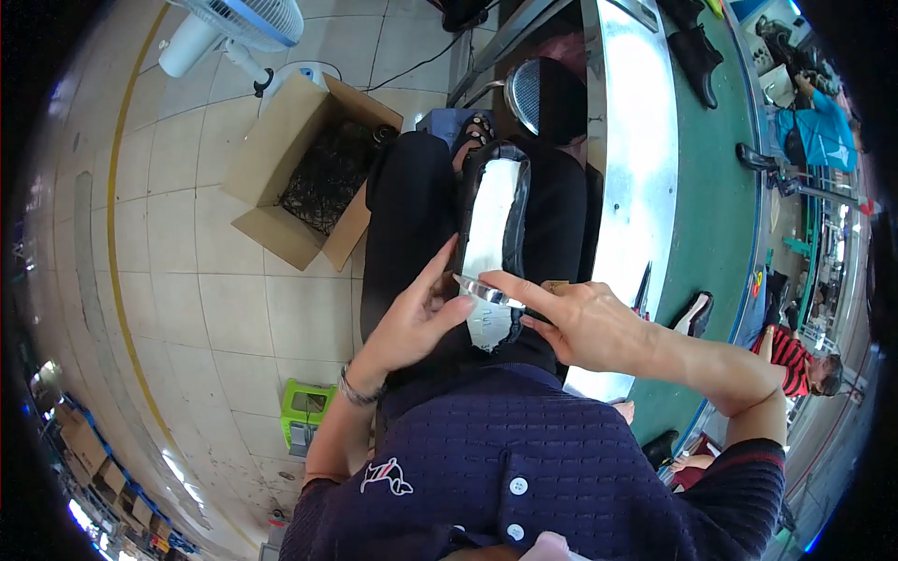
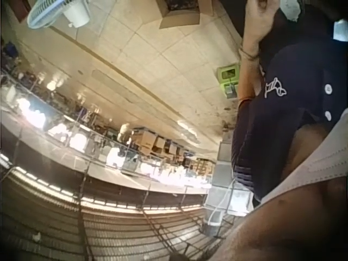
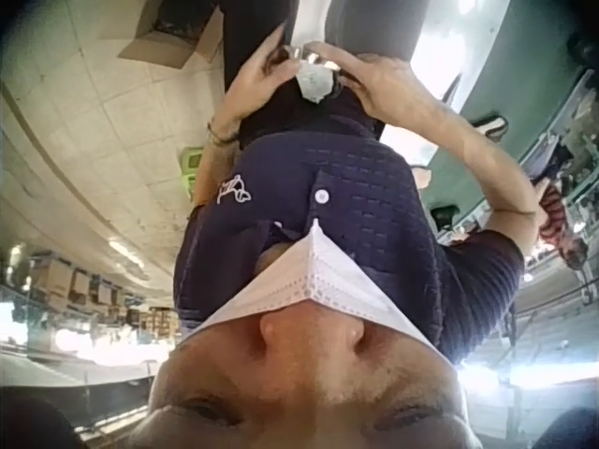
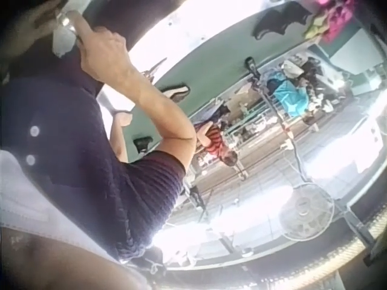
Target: The recorder is assembling and inspecting shoes on a factory production line, using various hand tools to trim and adjust the shoe components.
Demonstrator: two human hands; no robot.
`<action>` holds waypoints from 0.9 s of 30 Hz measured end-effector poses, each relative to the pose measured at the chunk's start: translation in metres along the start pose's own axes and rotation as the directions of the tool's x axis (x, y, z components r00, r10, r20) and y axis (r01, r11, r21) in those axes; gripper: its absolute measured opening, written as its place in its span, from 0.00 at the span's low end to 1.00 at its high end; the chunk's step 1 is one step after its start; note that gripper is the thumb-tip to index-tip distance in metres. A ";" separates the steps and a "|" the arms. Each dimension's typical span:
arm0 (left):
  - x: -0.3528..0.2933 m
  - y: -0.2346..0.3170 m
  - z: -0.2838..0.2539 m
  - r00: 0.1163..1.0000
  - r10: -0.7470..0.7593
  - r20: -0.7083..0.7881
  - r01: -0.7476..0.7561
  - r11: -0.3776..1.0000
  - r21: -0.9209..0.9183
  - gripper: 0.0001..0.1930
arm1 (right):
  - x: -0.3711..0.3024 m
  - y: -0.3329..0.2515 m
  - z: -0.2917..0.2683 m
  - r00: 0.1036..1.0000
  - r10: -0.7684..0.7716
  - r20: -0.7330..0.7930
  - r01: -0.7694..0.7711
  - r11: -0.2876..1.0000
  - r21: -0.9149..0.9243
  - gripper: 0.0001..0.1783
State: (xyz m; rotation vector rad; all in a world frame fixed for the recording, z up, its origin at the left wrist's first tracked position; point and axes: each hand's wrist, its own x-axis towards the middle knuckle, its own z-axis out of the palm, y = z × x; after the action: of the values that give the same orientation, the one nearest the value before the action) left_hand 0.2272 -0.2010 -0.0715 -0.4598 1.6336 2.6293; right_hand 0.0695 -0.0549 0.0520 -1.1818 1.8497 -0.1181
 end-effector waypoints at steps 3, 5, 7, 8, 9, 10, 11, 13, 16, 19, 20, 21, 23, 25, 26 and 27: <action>0.023 0.001 0.004 0.959 -0.231 0.163 0.266 0.542 -0.797 0.38 | -0.004 0.012 0.009 0.997 -0.048 -0.062 0.049 0.999 0.020 0.41; 0.036 -0.007 0.011 0.964 -0.248 0.095 0.237 0.646 -0.725 0.38 | -0.004 0.017 0.011 0.993 -0.086 -0.082 0.089 0.996 0.032 0.41; 0.042 -0.008 0.017 0.969 -0.245 0.035 0.209 0.739 -0.640 0.38 | -0.007 0.022 0.018 0.987 -0.102 -0.128 0.109 0.993 0.049 0.41; 0.043 -0.005 0.020 0.969 -0.247 0.005 0.199 0.769 -0.608 0.38 | -0.009 0.024 0.021 0.979 -0.113 -0.168 0.125 0.990 0.060 0.41; 0.044 -0.003 0.023 0.969 -0.246 -0.026 0.187 0.797 -0.574 0.38 | -0.011 0.025 0.024 0.978 -0.116 -0.172 0.127 0.990 0.055 0.41; 0.045 -0.002 0.026 0.971 -0.236 -0.024 0.180 0.800 -0.572 0.38 | -0.013 0.025 0.025 0.975 -0.110 -0.193 0.133 0.985 0.107 0.42; 0.047 -0.001 0.029 0.973 -0.229 -0.036 0.170 0.810 -0.561 0.39 | -0.014 0.025 0.025 0.971 -0.105 -0.213 0.140 0.978 0.156 0.42; 0.047 -0.002 0.030 0.976 -0.208 -0.060 0.141 0.823 -0.551 0.41 | -0.014 0.024 0.003 0.998 -0.029 -0.061 0.042 0.973 0.227 0.42; 0.048 0.003 0.024 0.976 -0.212 -0.046 0.165 0.865 -0.475 0.41 | -0.014 -0.009 -0.055 0.998 -0.019 0.052 0.018 0.999 0.034 0.42; 0.043 0.000 0.015 0.959 -0.283 -0.029 0.244 0.871 -0.427 0.41 | -0.004 -0.024 -0.081 0.876 -0.401 -0.267 0.356 0.913 -0.201 0.41; 0.043 0.005 0.020 0.961 -0.272 -0.044 0.225 0.865 -0.448 0.41 | 0.007 -0.017 -0.076 0.711 -0.530 -0.463 0.452 0.848 -0.277 0.41; 0.044 0.013 0.023 0.983 -0.178 -0.033 0.147 0.890 -0.431 0.41 | 0.016 -0.003 -0.072 0.737 -0.473 -0.482 0.420 0.880 -0.222 0.40; 0.045 0.008 0.017 0.973 -0.232 -0.005 0.205 0.868 -0.452 0.41 | 0.041 0.020 -0.067 0.986 -0.123 -0.112 0.039 0.826 -0.562 0.39; 0.043 0.004 0.013 0.975 -0.223 0.005 0.203 0.878 -0.434 0.41 | 0.036 0.015 -0.074 0.996 -0.057 -0.072 0.001 0.792 -0.610 0.38; 0.042 0.003 0.011 0.976 -0.217 0.011 0.202 0.887 -0.415 0.41 | 0.033 0.010 -0.076 0.999 0.010 -0.036 -0.031 0.754 -0.656 0.38; 0.043 0.003 0.008 0.977 -0.213 0.002 0.194 0.887 -0.419 0.41 | 0.032 0.008 -0.073 1.000 0.003 -0.030 -0.022 0.750 -0.661 0.38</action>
State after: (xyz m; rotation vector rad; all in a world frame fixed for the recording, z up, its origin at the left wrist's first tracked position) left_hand 0.1835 -0.2018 -0.0768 -0.6603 0.9499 2.8103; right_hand 0.0070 -0.1012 0.0702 -1.6450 1.9845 0.5917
